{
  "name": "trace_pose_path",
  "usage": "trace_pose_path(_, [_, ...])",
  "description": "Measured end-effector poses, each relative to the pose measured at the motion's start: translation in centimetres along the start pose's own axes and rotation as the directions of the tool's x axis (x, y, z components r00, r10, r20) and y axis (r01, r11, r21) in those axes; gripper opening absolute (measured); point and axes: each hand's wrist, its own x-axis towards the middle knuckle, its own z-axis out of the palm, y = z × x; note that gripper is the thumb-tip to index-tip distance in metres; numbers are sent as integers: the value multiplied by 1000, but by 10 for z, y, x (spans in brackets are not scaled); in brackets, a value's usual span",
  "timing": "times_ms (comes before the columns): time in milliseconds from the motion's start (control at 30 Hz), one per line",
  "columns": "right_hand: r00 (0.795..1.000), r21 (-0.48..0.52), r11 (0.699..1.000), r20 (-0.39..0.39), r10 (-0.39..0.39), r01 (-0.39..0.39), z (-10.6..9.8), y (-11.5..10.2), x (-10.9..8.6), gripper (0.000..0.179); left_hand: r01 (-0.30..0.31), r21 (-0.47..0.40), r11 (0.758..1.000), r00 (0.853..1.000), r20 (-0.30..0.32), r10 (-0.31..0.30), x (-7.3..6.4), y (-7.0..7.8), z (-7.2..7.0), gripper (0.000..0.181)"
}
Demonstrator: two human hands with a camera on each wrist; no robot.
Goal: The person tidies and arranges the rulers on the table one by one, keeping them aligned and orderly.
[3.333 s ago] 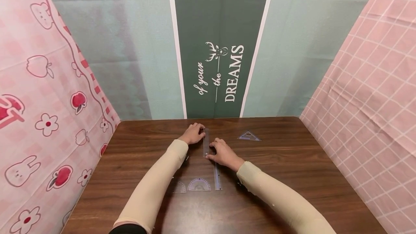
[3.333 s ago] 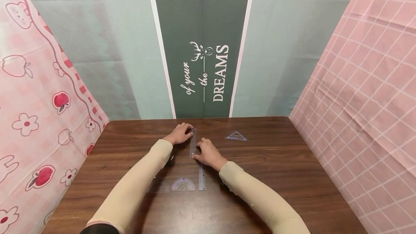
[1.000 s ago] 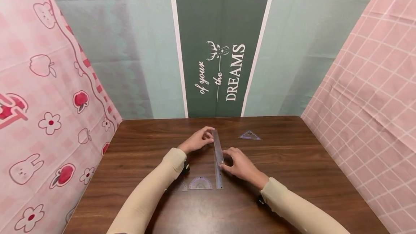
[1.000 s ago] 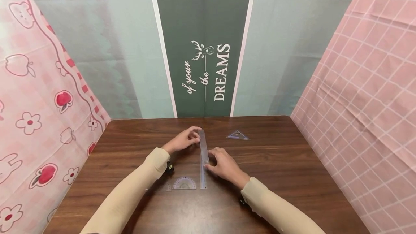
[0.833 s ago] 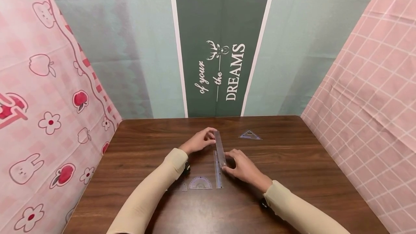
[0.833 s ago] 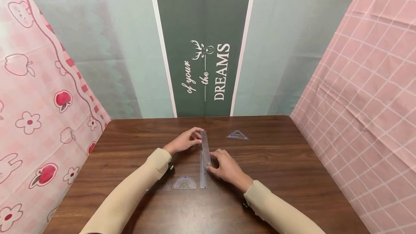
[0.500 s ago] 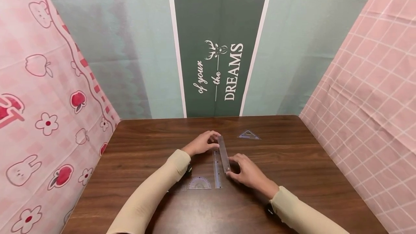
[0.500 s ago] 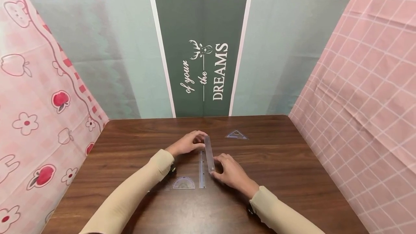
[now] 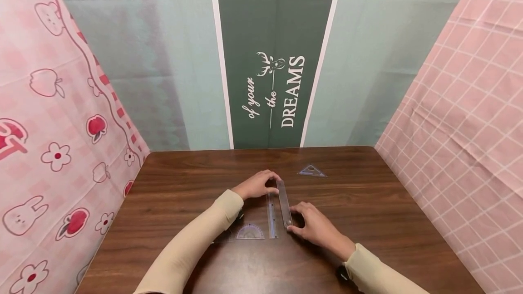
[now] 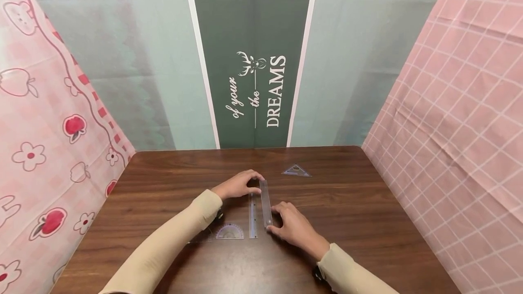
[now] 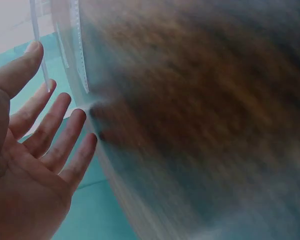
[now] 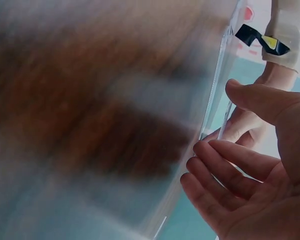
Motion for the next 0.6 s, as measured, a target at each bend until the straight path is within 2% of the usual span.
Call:
trace_pose_path(233, [1000, 8, 1000, 9, 4, -4, 0, -4, -3, 49, 35, 92, 995, 997, 63, -41, 1, 7, 1, 43])
trace_pose_path(467, [1000, 4, 1000, 17, 17, -17, 3, -6, -4, 49, -7, 199, 980, 998, 62, -6, 2, 12, 5, 41])
trace_pose_path(600, [999, 6, 1000, 33, 27, -28, 3, -6, -4, 50, -14, 230, 973, 998, 55, 1, 2, 15, 5, 40])
